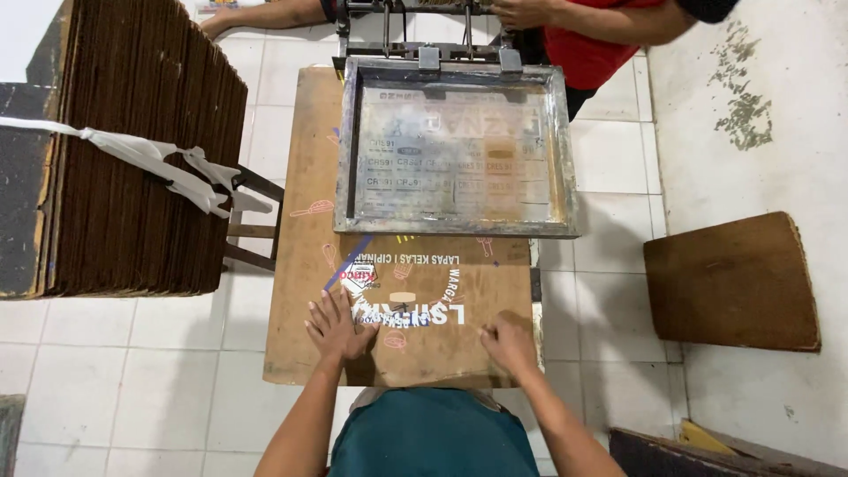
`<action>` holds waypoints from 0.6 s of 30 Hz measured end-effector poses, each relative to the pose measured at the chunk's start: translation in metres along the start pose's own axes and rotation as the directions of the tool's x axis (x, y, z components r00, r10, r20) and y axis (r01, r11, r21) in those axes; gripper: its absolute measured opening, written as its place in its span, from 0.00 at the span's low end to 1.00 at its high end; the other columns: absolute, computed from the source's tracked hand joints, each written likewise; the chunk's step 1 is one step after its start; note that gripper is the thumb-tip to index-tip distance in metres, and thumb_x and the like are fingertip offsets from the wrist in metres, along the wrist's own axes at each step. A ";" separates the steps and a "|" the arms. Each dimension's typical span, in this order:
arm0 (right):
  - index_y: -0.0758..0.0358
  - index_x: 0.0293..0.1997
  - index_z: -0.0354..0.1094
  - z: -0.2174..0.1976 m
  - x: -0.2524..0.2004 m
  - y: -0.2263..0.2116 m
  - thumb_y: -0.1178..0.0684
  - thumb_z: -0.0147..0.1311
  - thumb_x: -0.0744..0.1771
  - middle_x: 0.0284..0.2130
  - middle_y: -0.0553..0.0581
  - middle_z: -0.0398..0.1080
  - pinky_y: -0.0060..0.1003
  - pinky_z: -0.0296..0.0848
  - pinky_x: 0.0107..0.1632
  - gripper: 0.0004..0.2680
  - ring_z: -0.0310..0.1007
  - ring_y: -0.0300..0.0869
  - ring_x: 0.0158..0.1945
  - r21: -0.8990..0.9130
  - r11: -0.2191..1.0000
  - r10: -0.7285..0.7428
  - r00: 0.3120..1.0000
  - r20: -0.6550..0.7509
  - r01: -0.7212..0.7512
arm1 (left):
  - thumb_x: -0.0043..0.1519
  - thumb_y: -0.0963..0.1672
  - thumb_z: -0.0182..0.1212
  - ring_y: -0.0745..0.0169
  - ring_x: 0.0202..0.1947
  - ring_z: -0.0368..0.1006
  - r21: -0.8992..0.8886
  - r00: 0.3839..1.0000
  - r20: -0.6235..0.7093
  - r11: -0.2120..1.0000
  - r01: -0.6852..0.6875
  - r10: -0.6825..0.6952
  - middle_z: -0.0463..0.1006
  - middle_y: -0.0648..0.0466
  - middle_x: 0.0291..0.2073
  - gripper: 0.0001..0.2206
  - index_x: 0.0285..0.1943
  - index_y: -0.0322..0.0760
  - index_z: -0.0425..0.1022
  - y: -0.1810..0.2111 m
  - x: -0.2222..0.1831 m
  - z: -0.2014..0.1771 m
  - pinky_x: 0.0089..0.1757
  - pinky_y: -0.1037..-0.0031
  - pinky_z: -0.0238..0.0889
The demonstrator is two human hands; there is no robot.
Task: Screen printing a design onto cardboard sheets using a manual screen and squeegee
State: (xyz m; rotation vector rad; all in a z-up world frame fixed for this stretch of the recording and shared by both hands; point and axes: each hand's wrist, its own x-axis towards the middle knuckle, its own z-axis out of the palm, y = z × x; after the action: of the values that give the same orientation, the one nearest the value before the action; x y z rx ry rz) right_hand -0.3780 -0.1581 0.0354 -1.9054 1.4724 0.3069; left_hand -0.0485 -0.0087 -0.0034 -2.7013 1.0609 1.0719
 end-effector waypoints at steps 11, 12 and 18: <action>0.51 0.80 0.34 -0.024 0.066 0.008 0.36 0.48 0.67 0.78 0.64 0.25 0.65 0.30 0.76 0.32 0.20 0.60 0.80 -0.109 0.992 0.058 0.998 -0.025 -0.060 | 0.52 0.63 0.67 0.28 0.77 0.11 -0.162 0.989 -0.019 0.976 0.143 -0.148 0.15 0.45 0.80 0.58 0.83 0.61 0.21 0.029 0.006 -0.007 0.67 0.35 0.12; 0.51 0.81 0.28 -0.016 0.070 0.012 0.33 0.46 0.67 0.78 0.66 0.18 0.65 0.23 0.76 0.35 0.13 0.61 0.80 -0.118 0.992 0.043 0.999 -0.005 -0.043 | 0.52 0.62 0.67 0.29 0.77 0.10 -0.149 0.987 -0.011 0.977 0.154 -0.157 0.14 0.45 0.80 0.59 0.83 0.62 0.20 0.029 0.008 -0.008 0.67 0.35 0.12; 0.47 0.80 0.15 -0.013 0.068 0.011 0.21 0.36 0.67 0.76 0.64 0.08 0.65 0.14 0.74 0.39 0.05 0.61 0.78 -0.180 0.983 0.033 0.999 0.040 -0.026 | 0.51 0.66 0.66 0.27 0.76 0.07 -0.114 0.987 0.022 0.980 0.160 -0.159 0.13 0.44 0.80 0.61 0.82 0.62 0.16 0.018 0.028 0.008 0.66 0.33 0.11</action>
State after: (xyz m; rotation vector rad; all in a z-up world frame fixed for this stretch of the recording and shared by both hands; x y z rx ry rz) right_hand -0.3685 -0.2188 0.0023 -2.0065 1.4886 0.5063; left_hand -0.0495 -0.0367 -0.0235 -2.8065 0.7870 1.1546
